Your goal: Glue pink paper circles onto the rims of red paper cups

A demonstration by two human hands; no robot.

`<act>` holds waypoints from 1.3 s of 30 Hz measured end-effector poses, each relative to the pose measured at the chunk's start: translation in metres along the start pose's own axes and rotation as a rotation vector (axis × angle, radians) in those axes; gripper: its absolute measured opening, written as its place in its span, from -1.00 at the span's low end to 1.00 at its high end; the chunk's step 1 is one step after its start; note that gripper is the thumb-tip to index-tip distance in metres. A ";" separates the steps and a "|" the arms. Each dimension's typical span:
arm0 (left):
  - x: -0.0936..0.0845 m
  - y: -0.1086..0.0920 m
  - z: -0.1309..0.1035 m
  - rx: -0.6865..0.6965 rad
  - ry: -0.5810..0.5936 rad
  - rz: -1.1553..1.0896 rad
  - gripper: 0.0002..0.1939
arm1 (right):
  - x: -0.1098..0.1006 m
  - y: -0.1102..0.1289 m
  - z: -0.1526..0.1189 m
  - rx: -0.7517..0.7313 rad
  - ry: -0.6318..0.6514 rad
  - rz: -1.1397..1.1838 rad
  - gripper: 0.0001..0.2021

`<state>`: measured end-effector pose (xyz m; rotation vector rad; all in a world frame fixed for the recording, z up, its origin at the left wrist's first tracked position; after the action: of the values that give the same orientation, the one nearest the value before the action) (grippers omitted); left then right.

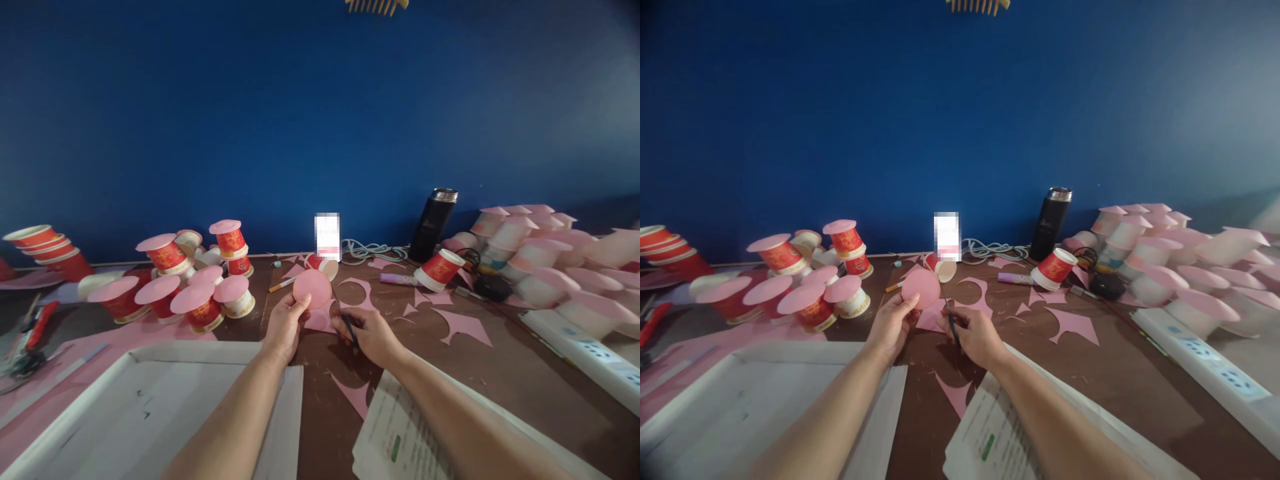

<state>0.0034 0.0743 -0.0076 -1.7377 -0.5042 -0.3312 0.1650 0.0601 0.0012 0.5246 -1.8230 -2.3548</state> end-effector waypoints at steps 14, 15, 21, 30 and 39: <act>-0.006 0.001 0.003 -0.013 -0.068 -0.008 -0.62 | 0.001 0.007 0.000 0.059 -0.044 0.097 -0.60; -0.006 0.000 0.002 -0.014 -0.074 -0.016 -0.61 | 0.001 0.007 0.000 0.064 -0.047 0.100 -0.58; -0.004 0.000 0.003 -0.007 -0.053 -0.026 -0.62 | 0.000 0.001 -0.001 0.085 -0.049 0.048 -0.58; -0.005 -0.003 0.001 0.032 -0.102 -0.027 -0.62 | -0.001 0.007 -0.001 0.091 -0.042 0.073 -0.58; -0.016 -0.005 0.004 0.049 -0.154 -0.168 -0.63 | 0.012 0.003 -0.010 0.251 0.047 0.209 -0.38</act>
<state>-0.0131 0.0771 -0.0115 -1.6848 -0.7669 -0.3025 0.1564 0.0461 -0.0004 0.3886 -2.0538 -1.9781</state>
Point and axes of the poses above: each hand's wrist, its own z-axis towards the middle knuckle, its own x-axis out of the palm, y = z × x, the point moved 6 cm from there along z, towards the middle knuckle, and after that the axes turned 10 degrees about -x, right-handed, at the moved point
